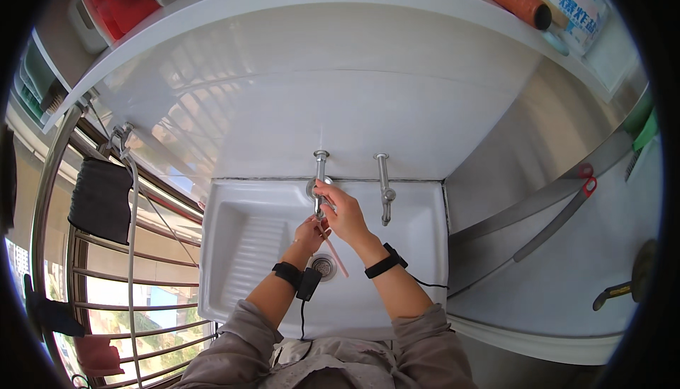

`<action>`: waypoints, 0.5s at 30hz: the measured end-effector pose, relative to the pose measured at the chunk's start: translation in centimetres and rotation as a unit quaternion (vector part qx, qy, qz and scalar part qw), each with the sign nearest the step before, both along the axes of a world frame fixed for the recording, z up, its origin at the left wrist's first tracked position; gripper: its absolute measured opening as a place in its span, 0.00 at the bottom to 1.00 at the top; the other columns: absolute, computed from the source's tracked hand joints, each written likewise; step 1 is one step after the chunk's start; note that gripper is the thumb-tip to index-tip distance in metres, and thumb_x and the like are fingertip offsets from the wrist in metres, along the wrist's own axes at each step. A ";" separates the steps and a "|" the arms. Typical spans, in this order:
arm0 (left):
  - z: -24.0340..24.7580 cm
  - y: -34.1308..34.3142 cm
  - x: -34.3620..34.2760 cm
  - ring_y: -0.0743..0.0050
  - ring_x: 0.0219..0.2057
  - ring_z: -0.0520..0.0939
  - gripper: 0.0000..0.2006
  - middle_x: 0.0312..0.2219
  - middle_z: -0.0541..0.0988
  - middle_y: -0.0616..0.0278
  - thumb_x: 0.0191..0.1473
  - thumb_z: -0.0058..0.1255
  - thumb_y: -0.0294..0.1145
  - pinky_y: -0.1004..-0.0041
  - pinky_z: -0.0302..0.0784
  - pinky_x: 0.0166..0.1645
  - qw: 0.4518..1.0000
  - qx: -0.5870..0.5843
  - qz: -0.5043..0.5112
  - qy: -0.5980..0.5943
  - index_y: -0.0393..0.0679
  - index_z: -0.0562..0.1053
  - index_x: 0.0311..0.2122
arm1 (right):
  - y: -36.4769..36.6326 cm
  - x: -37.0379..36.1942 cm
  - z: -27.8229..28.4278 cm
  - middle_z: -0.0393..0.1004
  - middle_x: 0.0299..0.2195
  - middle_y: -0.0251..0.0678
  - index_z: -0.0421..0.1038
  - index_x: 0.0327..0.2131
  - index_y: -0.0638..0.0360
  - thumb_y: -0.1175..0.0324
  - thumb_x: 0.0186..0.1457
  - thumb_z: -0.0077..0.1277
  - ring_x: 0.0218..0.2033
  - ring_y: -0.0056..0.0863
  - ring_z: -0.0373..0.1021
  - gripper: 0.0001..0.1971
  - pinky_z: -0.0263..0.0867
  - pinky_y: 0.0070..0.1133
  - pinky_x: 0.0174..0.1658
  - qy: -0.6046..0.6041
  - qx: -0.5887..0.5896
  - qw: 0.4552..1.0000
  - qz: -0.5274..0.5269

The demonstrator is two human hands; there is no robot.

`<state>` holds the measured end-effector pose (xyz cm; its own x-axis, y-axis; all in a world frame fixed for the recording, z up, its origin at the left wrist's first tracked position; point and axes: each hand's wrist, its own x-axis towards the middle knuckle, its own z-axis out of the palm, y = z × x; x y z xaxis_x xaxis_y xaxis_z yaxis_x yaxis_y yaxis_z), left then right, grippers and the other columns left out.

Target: The person is scrubbing and rinsing a utility sink on a balcony.

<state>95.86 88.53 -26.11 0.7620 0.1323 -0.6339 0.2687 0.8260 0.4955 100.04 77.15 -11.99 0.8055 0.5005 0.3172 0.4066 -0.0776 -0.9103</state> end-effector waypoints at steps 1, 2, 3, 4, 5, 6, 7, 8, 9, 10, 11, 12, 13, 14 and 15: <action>0.0 -0.1 0.2 0.68 0.28 0.74 0.11 0.29 0.73 0.59 0.52 0.35 0.28 0.68 0.71 0.34 1.000 0.001 -0.005 0.000 0.42 0.62 0.42 | -0.1 0.0 -0.5 0.66 0.47 0.40 0.66 0.39 0.65 0.84 0.46 0.43 0.45 0.26 0.65 0.14 0.63 0.18 0.47 0.026 0.023 0.999 -0.014; -0.1 -0.3 0.5 0.67 0.28 0.74 0.11 0.31 0.73 0.58 0.52 0.34 0.27 0.68 0.71 0.34 1.000 -0.001 -0.001 0.013 0.42 0.62 0.42 | -0.2 0.0 -1.0 0.66 0.47 0.40 0.66 0.39 0.65 0.84 0.46 0.43 0.45 0.26 0.65 0.14 0.63 0.18 0.47 0.026 0.024 0.999 -0.020; -0.3 -0.4 0.6 0.66 0.28 0.74 0.11 0.32 0.73 0.57 0.52 0.33 0.25 0.67 0.70 0.34 1.000 -0.004 0.002 0.024 0.42 0.61 0.43 | -0.1 -0.1 -1.1 0.68 0.44 0.41 0.65 0.39 0.66 0.83 0.47 0.44 0.43 0.25 0.67 0.13 0.64 0.18 0.44 0.029 0.026 0.998 -0.040; -0.8 -0.5 0.7 0.66 0.28 0.74 0.11 0.32 0.73 0.57 0.52 0.33 0.25 0.67 0.70 0.34 1.000 -0.005 -0.004 0.022 0.42 0.61 0.43 | -0.2 -0.3 -1.3 0.70 0.41 0.41 0.65 0.39 0.67 0.82 0.47 0.44 0.40 0.24 0.69 0.12 0.66 0.17 0.42 0.032 0.027 0.997 -0.060; -1.4 -0.5 0.9 0.66 0.27 0.73 0.11 0.31 0.72 0.57 0.52 0.32 0.24 0.68 0.70 0.34 0.999 -0.036 -0.001 0.001 0.42 0.61 0.42 | -0.3 -0.5 -1.4 0.73 0.36 0.41 0.66 0.38 0.68 0.81 0.48 0.45 0.37 0.23 0.71 0.11 0.67 0.16 0.38 0.010 0.009 0.997 -0.080; -1.9 -0.3 1.0 0.66 0.27 0.73 0.11 0.30 0.72 0.57 0.52 0.31 0.23 0.68 0.70 0.33 0.998 -0.066 0.005 -0.020 0.42 0.61 0.42 | -0.1 -0.8 -1.6 0.73 0.36 0.41 0.66 0.38 0.68 0.81 0.48 0.45 0.37 0.23 0.71 0.11 0.67 0.16 0.38 0.009 0.009 0.996 -0.085; -2.4 -0.1 0.9 0.66 0.27 0.73 0.11 0.30 0.72 0.57 0.52 0.31 0.23 0.68 0.70 0.33 0.998 -0.066 0.000 -0.021 0.42 0.61 0.42 | 0.2 -1.4 -1.8 0.73 0.35 0.41 0.66 0.37 0.67 0.81 0.48 0.45 0.36 0.23 0.71 0.10 0.67 0.16 0.38 0.032 0.029 0.992 -0.116; -2.9 0.1 0.8 0.66 0.26 0.72 0.11 0.29 0.71 0.57 0.52 0.31 0.22 0.69 0.70 0.33 0.997 -0.070 0.012 -0.013 0.42 0.61 0.41 | 0.2 -2.0 -2.1 0.73 0.34 0.40 0.66 0.37 0.67 0.81 0.49 0.45 0.36 0.23 0.71 0.10 0.67 0.15 0.37 0.056 0.050 0.986 -0.146; -3.1 0.2 0.9 0.67 0.25 0.72 0.10 0.28 0.71 0.57 0.53 0.30 0.22 0.69 0.70 0.32 0.997 -0.074 0.023 -0.007 0.42 0.61 0.41 | -0.1 -2.5 -3.6 0.73 0.33 0.40 0.66 0.37 0.66 0.78 0.49 0.46 0.33 0.23 0.72 0.09 0.67 0.16 0.36 0.097 0.074 0.981 -0.149; -3.0 0.3 0.9 0.67 0.25 0.72 0.10 0.28 0.71 0.57 0.53 0.30 0.22 0.69 0.70 0.32 0.997 -0.074 0.019 -0.008 0.42 0.61 0.41 | -0.7 -3.2 -5.6 0.73 0.33 0.40 0.66 0.37 0.66 0.78 0.49 0.46 0.33 0.23 0.72 0.09 0.67 0.16 0.36 0.095 0.074 0.981 -0.153; -2.5 0.0 1.0 0.68 0.24 0.71 0.09 0.27 0.70 0.57 0.53 0.31 0.22 0.69 0.70 0.31 0.995 -0.085 0.047 -0.002 0.42 0.62 0.40 | -1.6 -3.9 -7.9 0.74 0.32 0.40 0.66 0.37 0.66 0.76 0.49 0.46 0.32 0.24 0.72 0.09 0.67 0.17 0.35 0.062 -0.023 0.984 -0.163; -2.2 -0.3 1.1 0.69 0.24 0.71 0.08 0.26 0.70 0.58 0.53 0.32 0.22 0.69 0.70 0.31 0.992 -0.097 0.077 0.004 0.42 0.62 0.39 | -2.1 -4.4 -9.9 0.74 0.31 0.40 0.66 0.37 0.65 0.75 0.49 0.47 0.31 0.24 0.72 0.10 0.67 0.17 0.35 0.031 -0.120 0.978 -0.169; -1.9 -0.5 1.1 0.69 0.24 0.71 0.08 0.26 0.70 0.58 0.53 0.32 0.22 0.69 0.70 0.31 0.993 -0.097 0.074 0.005 0.42 0.62 0.39 | -2.2 -4.6 -11.8 0.74 0.31 0.40 0.66 0.37 0.65 0.75 0.49 0.47 0.31 0.24 0.72 0.10 0.67 0.17 0.35 0.031 -0.120 0.977 -0.172; -1.7 -0.6 0.9 0.69 0.26 0.71 0.08 0.27 0.70 0.58 0.54 0.32 0.24 0.70 0.70 0.33 0.991 -0.103 0.082 -0.011 0.42 0.63 0.38 | -2.2 -4.9 -13.6 0.74 0.29 0.40 0.67 0.36 0.65 0.72 0.48 0.48 0.29 0.25 0.72 0.10 0.67 0.18 0.34 0.100 -0.103 0.978 -0.153; -1.7 -0.4 0.7 0.70 0.29 0.72 0.07 0.29 0.70 0.59 0.55 0.33 0.26 0.70 0.70 0.35 0.989 -0.108 0.093 -0.026 0.43 0.64 0.38 | -1.7 -5.1 -13.7 0.74 0.28 0.40 0.68 0.35 0.64 0.70 0.47 0.49 0.27 0.26 0.72 0.11 0.67 0.20 0.33 0.168 -0.086 0.973 -0.130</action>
